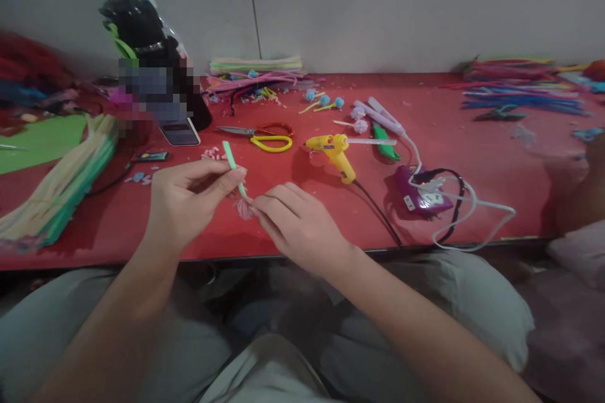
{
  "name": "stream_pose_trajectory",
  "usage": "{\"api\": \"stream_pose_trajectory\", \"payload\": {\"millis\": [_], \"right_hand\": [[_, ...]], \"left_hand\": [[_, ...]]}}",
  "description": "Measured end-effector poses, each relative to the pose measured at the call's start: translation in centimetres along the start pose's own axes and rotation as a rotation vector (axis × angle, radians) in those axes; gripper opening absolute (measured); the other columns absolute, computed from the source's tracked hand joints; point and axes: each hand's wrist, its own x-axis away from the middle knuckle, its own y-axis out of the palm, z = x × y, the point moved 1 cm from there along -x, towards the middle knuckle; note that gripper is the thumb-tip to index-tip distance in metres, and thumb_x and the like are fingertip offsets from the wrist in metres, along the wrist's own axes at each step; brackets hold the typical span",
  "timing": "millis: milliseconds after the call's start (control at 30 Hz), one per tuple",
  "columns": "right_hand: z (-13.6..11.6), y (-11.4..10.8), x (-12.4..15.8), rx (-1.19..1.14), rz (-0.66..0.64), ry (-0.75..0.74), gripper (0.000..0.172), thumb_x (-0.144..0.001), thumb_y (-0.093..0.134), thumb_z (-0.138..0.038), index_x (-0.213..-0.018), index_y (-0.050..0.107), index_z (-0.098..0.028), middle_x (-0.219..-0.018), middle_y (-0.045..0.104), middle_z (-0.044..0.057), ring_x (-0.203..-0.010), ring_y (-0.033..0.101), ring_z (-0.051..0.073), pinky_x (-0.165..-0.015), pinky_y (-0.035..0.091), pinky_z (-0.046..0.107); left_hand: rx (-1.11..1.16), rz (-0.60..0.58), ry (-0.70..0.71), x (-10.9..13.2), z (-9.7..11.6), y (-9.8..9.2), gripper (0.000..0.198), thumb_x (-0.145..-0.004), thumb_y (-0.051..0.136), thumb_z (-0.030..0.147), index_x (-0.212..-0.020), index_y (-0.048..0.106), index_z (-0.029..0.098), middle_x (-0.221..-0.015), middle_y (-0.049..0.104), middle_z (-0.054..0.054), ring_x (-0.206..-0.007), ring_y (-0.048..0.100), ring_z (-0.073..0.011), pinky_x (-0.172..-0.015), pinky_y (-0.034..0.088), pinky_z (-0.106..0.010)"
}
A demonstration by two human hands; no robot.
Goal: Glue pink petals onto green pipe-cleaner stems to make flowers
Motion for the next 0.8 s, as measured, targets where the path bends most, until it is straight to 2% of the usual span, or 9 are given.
{"api": "stream_pose_trajectory", "payload": {"millis": [333,667,733,800], "right_hand": [[-0.39,-0.08,-0.27,0.063,-0.005,-0.078,0.013,-0.099,0.053,-0.011,-0.099,0.063,-0.018,-0.085,0.072,0.007,-0.076,0.061,0.018,-0.072,0.052,0.034],[-0.37,-0.02,-0.13,0.083,-0.059,-0.072,0.015,-0.099,0.052,-0.011,-0.098,0.066,-0.016,-0.087,0.073,0.008,-0.075,0.062,0.018,-0.072,0.052,0.033],[-0.61,-0.19,-0.23,0.019,-0.06,-0.023,0.012,-0.097,0.054,-0.013,-0.097,0.065,-0.017,-0.088,0.073,0.008,-0.077,0.063,0.018,-0.072,0.052,0.034],[-0.74,-0.37,-0.35,-0.113,-0.025,0.129,0.009,-0.096,0.056,-0.015,-0.093,0.064,-0.018,-0.087,0.071,0.007,-0.078,0.063,0.018,-0.074,0.052,0.034]], "left_hand": [[0.06,-0.011,-0.017,-0.07,0.2,0.17,0.008,-0.084,0.074,0.022,-0.077,0.076,0.019,-0.066,0.072,0.002,-0.058,0.068,-0.0115,-0.058,0.056,-0.02],[0.067,-0.002,-0.004,0.01,0.25,0.16,0.008,-0.084,0.075,0.022,-0.077,0.077,0.02,-0.063,0.071,0.002,-0.055,0.067,-0.0119,-0.055,0.055,-0.02],[0.067,-0.004,0.006,-0.01,0.15,0.07,0.007,-0.083,0.075,0.022,-0.077,0.077,0.02,-0.065,0.072,0.001,-0.056,0.067,-0.0117,-0.056,0.055,-0.02],[0.079,-0.003,0.026,-0.02,0.07,-0.02,0.005,-0.084,0.076,0.022,-0.079,0.078,0.02,-0.068,0.073,0.001,-0.059,0.067,-0.0116,-0.058,0.054,-0.021]]}}
